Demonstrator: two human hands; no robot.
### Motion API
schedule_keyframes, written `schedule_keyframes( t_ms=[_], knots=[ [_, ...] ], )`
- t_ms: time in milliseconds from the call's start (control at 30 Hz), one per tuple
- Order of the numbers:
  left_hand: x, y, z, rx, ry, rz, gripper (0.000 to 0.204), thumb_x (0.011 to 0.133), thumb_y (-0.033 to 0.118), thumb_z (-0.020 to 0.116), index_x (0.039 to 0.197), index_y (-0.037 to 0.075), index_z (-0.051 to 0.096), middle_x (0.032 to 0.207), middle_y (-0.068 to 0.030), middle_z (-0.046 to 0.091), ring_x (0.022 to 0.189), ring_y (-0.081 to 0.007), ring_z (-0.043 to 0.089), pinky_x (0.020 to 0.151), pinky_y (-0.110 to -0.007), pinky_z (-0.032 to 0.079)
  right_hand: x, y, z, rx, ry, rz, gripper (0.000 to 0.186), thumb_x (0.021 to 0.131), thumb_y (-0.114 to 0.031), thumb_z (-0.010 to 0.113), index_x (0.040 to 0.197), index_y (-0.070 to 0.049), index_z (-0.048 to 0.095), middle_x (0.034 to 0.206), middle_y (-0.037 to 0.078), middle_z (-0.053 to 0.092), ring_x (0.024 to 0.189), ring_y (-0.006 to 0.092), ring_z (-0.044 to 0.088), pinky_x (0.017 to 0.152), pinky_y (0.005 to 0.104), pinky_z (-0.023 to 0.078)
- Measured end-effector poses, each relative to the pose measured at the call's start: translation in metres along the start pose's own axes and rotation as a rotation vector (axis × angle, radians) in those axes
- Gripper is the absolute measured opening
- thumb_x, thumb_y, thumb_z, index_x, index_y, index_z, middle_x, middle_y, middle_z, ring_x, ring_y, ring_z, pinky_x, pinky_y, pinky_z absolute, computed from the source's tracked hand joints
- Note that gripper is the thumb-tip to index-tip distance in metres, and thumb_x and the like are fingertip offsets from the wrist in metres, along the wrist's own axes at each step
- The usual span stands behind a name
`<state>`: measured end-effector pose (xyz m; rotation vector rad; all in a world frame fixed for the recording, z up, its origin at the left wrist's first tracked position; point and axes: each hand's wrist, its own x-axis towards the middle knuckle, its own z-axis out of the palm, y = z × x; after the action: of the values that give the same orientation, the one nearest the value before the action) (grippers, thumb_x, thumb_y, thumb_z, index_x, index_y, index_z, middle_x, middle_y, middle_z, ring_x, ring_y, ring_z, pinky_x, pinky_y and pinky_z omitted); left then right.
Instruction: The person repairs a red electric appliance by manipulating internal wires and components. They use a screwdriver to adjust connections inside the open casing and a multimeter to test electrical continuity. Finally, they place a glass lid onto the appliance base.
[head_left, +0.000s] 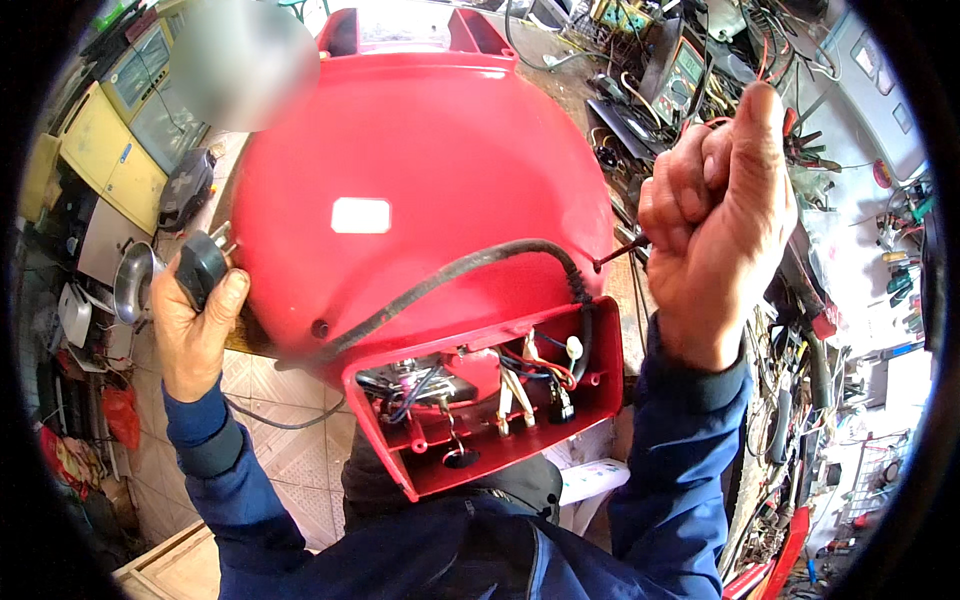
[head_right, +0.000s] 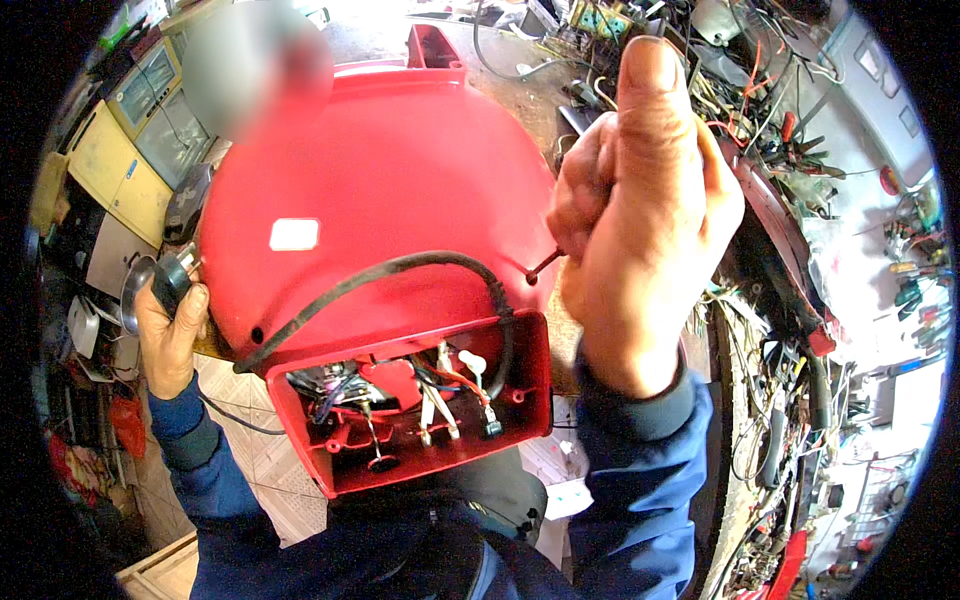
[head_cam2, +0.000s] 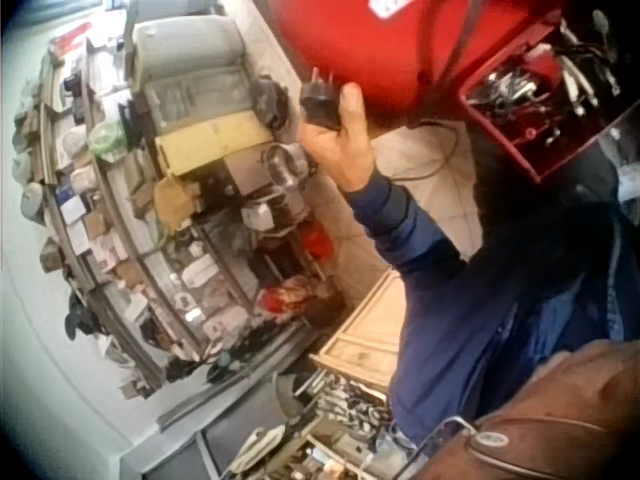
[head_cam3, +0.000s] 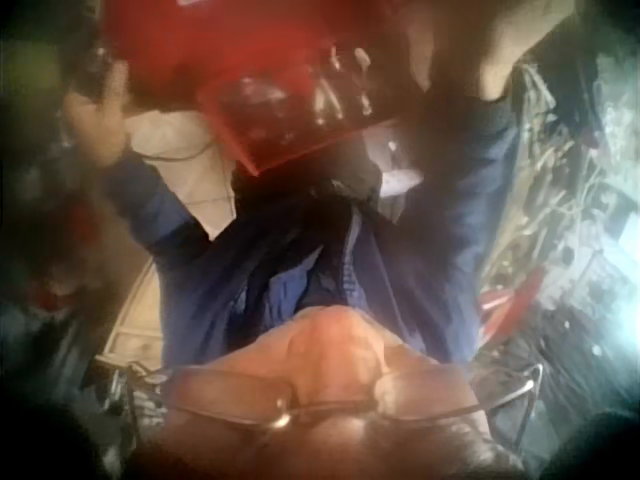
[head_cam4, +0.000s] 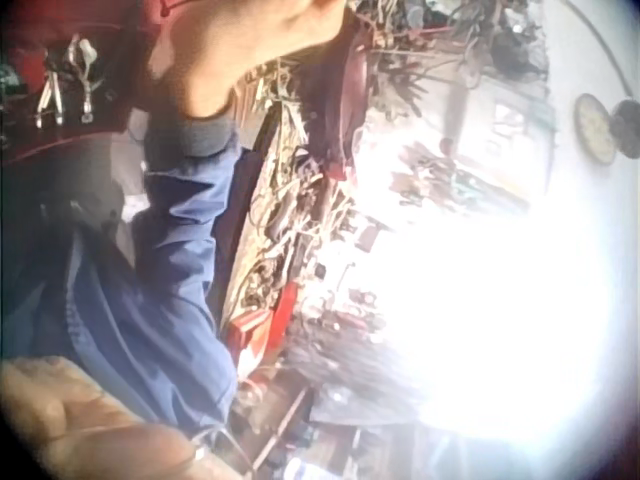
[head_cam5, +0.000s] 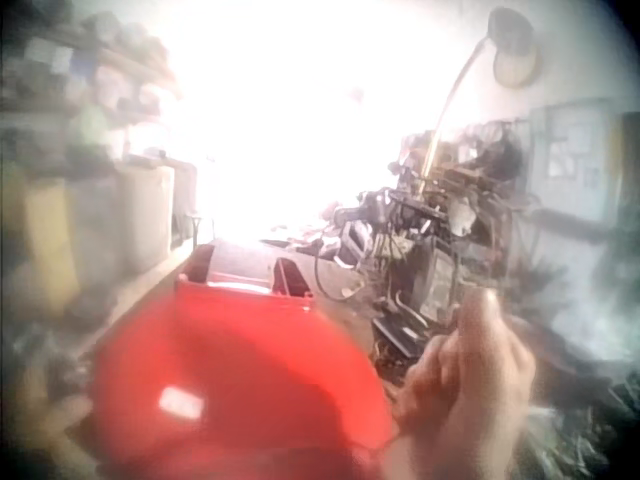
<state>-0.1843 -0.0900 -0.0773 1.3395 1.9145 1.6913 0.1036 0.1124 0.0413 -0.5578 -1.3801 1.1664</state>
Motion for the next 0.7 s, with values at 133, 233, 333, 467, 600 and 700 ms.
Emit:
schedule_keyframes(
  t_ms=[133,233,333,467,600,700],
  knots=[
    [0.003,-0.003,-0.003,0.071,-0.026,0.035,0.033,0.095,0.035,0.074,0.108,0.005,0.066,0.073,0.0062,0.056,0.056,-0.0021,0.044,0.051,-0.02,0.034,-0.013,0.0,0.014,-0.008,0.043,-0.076,0.056,0.103,-0.056,0.053,0.073,-0.009,0.044,0.06,0.001,0.035,0.046,0.009,0.028,0.042,0.025,0.022],
    [0.005,0.009,0.006,0.013,-0.011,0.029,0.032,0.095,0.037,0.075,0.097,0.007,0.063,0.07,0.0077,0.052,0.057,-0.0023,0.043,0.051,-0.02,0.032,0.011,0.007,-0.015,0.307,-0.313,0.144,0.046,0.1,-0.047,0.052,0.08,-0.006,0.055,0.068,0.005,0.052,0.053,0.0143,0.046,0.045,0.0279,0.033],
    [0.007,0.008,0.007,0.021,-0.017,0.024,0.035,0.094,0.039,0.075,0.099,0.005,0.065,0.071,0.008,0.051,0.058,-0.002,0.042,0.051,-0.021,0.031,0.02,0.002,-0.008,0.364,-0.28,0.204,0.049,0.098,-0.047,0.047,0.091,-0.001,0.062,0.089,0.013,0.06,0.07,0.026,0.061,0.054,0.0397,0.051],
    [0.006,0.007,0.004,0.039,-0.039,0.032,0.04,0.095,0.039,0.074,0.11,0.003,0.068,0.071,0.0083,0.051,0.057,-0.002,0.042,0.051,-0.021,0.031,0.044,0.009,-0.032,0.564,-0.839,0.328,0.061,0.098,-0.054,0.043,0.082,0.002,0.061,0.07,0.016,0.056,0.053,0.0255,0.058,0.047,0.0364,0.05],
    [0.005,0.005,0.006,0.026,-0.02,0.055,0.039,0.095,0.036,0.074,0.117,0.004,0.068,0.075,0.008,0.054,0.059,-0.0017,0.043,0.052,-0.02,0.033,0.042,0.013,-0.033,0.536,-0.858,0.301,0.063,0.102,-0.058,0.039,0.062,-0.009,0.043,0.05,0.005,0.041,0.037,0.0124,0.033,0.036,0.0275,0.027],
    [0.002,0.003,0.003,0.024,-0.017,0.05,0.037,0.095,0.035,0.074,0.116,0.005,0.068,0.077,0.0074,0.056,0.06,-0.0015,0.043,0.054,-0.02,0.034,0.026,0.007,-0.019,0.345,-0.472,0.308,0.059,0.102,-0.055,0.048,0.062,-0.013,0.04,0.05,0.0,0.034,0.038,0.0101,0.025,0.037,0.0281,0.02]
  ],
)
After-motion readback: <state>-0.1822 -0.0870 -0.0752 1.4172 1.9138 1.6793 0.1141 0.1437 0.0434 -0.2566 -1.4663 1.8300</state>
